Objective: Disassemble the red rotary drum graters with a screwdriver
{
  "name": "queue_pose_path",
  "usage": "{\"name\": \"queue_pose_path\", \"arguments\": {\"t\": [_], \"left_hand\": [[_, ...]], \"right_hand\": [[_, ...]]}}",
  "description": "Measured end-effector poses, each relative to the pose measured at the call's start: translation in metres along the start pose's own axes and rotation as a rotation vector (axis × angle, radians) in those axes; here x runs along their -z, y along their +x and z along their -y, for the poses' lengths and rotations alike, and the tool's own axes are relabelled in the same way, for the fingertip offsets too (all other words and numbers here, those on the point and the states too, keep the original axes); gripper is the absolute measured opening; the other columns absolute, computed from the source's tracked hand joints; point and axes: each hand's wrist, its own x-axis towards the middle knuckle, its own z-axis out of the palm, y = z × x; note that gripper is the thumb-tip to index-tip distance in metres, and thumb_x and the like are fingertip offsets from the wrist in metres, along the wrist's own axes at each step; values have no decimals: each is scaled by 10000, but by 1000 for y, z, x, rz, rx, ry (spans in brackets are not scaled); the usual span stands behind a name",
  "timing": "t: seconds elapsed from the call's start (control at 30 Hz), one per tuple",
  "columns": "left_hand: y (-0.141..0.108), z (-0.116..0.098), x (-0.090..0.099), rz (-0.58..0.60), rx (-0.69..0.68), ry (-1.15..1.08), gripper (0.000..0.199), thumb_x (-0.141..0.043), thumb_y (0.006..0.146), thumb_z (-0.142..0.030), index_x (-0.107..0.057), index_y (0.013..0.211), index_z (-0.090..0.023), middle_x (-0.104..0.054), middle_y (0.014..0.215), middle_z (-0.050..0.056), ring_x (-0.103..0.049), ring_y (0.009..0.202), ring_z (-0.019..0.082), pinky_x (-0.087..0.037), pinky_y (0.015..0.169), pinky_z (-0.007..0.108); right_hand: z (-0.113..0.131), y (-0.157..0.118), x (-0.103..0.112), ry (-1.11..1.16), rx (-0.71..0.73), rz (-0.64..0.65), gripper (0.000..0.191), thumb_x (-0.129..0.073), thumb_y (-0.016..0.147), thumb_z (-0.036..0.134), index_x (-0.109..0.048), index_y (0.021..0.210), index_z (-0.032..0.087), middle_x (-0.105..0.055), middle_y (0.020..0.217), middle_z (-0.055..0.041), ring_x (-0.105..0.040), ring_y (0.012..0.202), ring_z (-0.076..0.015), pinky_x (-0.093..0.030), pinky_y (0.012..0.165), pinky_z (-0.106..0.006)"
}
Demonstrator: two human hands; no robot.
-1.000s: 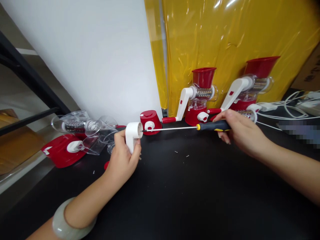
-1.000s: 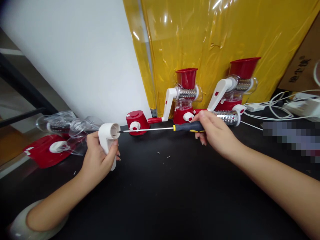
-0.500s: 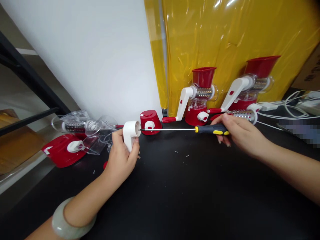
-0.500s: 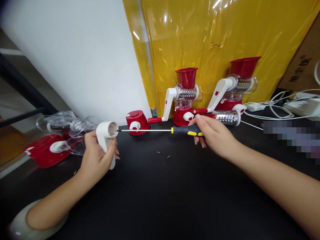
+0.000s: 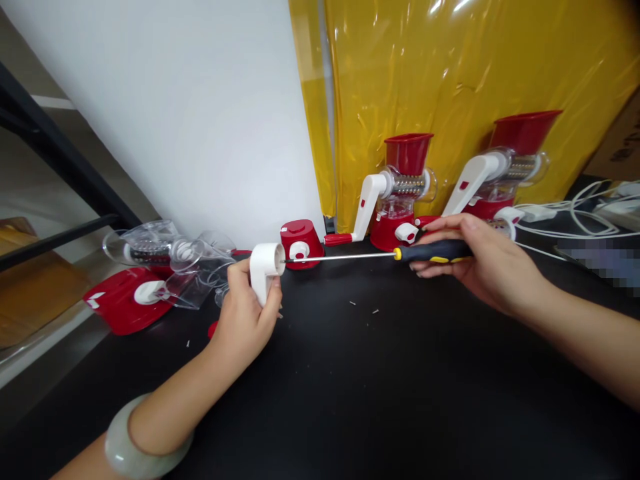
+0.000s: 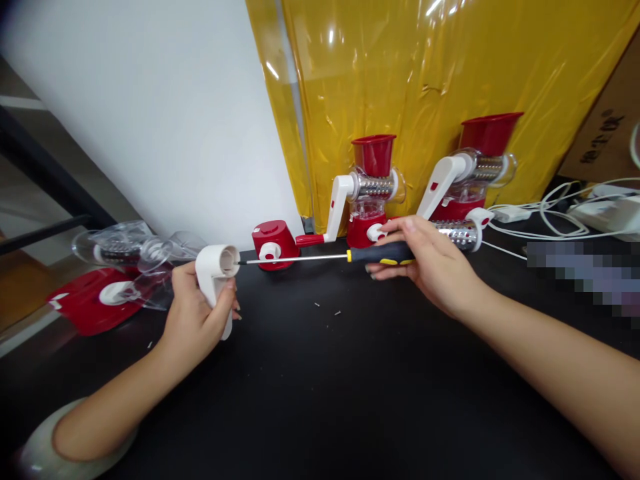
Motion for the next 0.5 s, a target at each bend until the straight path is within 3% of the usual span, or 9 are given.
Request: {"name": "queue_pose_path", "arguments": {"t": [0.07,0.13,0.23,0.27,0.37,0.43,0.5], "left_hand": [[0,0,0,-2,-1,0,413,-605,881,-358,-349,1177,-227,-582,715,-35,-664,537,209,-568,499,342],[1,0,0,-5,10,-3,409,-602,882,-352,-347,1175,-225,-577,697,-44,-661,522,206,-572,489,339],[3,-2,1,-12,42,-25,391,-592,885,-362,-341,1155,-232,-573,697,-45,-663,518,205,-578,464,335],[3,-2,2,-16,46,-33,387,-591,885,-366,-339,1148,-236,-573,702,-43,-667,523,206,-581,460,335],[3,-3,3,-21,39,-41,382,-589,887,-372,-333,1138,-241,-571,711,-42,-669,526,205,-586,465,341],[2,-3,3,-23,23,-34,382,-589,887,-373,-332,1137,-240,-566,711,-43,-663,517,202,-584,470,346],[1,-3,2,-25,5,-29,377,-587,887,-370,-334,1134,-239,-565,716,-40,-661,520,200,-583,476,348]], "right_hand": [[-1,0,3,-176,-8,16,430,-492,926,637,-630,958,232,-664,693,-19,-581,446,-138,-473,407,-272],[-1,0,6,-309,89,4,378,-552,919,591,-653,940,227,-673,748,-18,-537,441,-101,-442,407,-247],[-2,0,9,-321,281,-7,193,-731,847,421,-676,967,280,-681,1027,-4,-638,794,-116,-537,694,-233],[-3,0,8,-269,294,3,216,-781,806,360,-673,984,304,-669,1062,11,-633,915,-124,-529,786,-227],[-4,1,6,-32,198,9,409,-873,687,273,-655,1025,346,-654,1024,34,-611,1000,-126,-513,835,-211],[-5,1,4,32,138,-10,386,-872,685,355,-664,1010,326,-666,1033,10,-623,997,-149,-537,806,-237],[-6,2,2,-22,97,-15,322,-756,785,533,-669,978,291,-692,975,-32,-660,901,-180,-568,710,-282]]}}
